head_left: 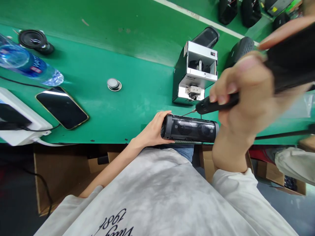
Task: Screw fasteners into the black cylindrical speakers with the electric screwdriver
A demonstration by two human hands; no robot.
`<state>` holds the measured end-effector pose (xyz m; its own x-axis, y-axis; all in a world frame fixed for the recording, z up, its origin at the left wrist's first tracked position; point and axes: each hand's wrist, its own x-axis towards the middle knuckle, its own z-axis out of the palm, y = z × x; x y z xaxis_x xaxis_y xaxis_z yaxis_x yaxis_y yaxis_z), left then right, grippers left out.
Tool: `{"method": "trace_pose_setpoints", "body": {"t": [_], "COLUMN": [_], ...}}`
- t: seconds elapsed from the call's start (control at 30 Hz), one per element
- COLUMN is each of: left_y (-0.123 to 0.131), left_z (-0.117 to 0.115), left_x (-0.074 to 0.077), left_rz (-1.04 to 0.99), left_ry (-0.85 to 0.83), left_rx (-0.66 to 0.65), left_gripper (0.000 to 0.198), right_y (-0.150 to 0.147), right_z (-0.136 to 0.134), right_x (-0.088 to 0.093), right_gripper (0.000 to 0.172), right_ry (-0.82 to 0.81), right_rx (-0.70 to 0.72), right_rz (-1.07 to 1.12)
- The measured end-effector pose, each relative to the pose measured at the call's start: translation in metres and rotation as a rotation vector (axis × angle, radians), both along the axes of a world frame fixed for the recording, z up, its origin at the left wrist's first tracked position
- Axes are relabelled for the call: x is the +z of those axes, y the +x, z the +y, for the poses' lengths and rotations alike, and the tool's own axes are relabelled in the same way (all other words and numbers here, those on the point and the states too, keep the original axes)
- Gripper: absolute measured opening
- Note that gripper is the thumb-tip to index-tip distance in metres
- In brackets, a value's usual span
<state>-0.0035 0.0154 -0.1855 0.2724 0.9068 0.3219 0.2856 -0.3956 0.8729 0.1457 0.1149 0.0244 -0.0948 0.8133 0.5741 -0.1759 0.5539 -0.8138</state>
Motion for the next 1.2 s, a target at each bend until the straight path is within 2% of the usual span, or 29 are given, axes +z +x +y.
{"method": "trace_pose_setpoints", "body": {"t": [0.07, 0.13, 0.17, 0.23, 0.33, 0.4, 0.7, 1.2], "left_y": [0.0, 0.001, 0.001, 0.001, 0.001, 0.0, 0.002, 0.003], "left_z": [0.0, 0.0, 0.0, 0.0, 0.001, 0.002, 0.0, -0.001], "left_x": [0.0, 0.0, 0.0, 0.0, 0.001, 0.001, -0.001, -0.003], "left_rz": [-0.003, -0.01, -0.014, -0.024, -0.032, -0.031, -0.017, -0.009], "left_ry": [-0.01, -0.025, -0.031, -0.04, -0.044, -0.053, -0.104, -0.06], "left_rx": [0.003, 0.006, 0.006, 0.004, 0.005, 0.006, 0.052, 0.078], "left_gripper": [0.119, 0.119, 0.119, 0.117, 0.115, 0.115, 0.119, 0.122], "right_y": [-0.003, -0.003, -0.002, 0.0, 0.003, 0.004, 0.008, 0.011], "right_z": [0.003, 0.006, 0.007, 0.008, 0.009, 0.009, 0.01, 0.006], "right_x": [-0.017, -0.029, -0.033, -0.038, -0.041, -0.043, -0.046, -0.055], "right_gripper": [0.016, 0.028, 0.032, 0.029, 0.02, 0.019, 0.042, 0.021], "right_ry": [0.076, 0.078, 0.072, 0.084, 0.106, 0.097, 0.104, 0.164], "right_rx": [0.079, 0.109, 0.106, 0.136, 0.181, 0.192, 0.18, 0.265], "right_rz": [0.032, 0.042, 0.054, 0.079, 0.074, 0.048, -0.005, 0.02]}}
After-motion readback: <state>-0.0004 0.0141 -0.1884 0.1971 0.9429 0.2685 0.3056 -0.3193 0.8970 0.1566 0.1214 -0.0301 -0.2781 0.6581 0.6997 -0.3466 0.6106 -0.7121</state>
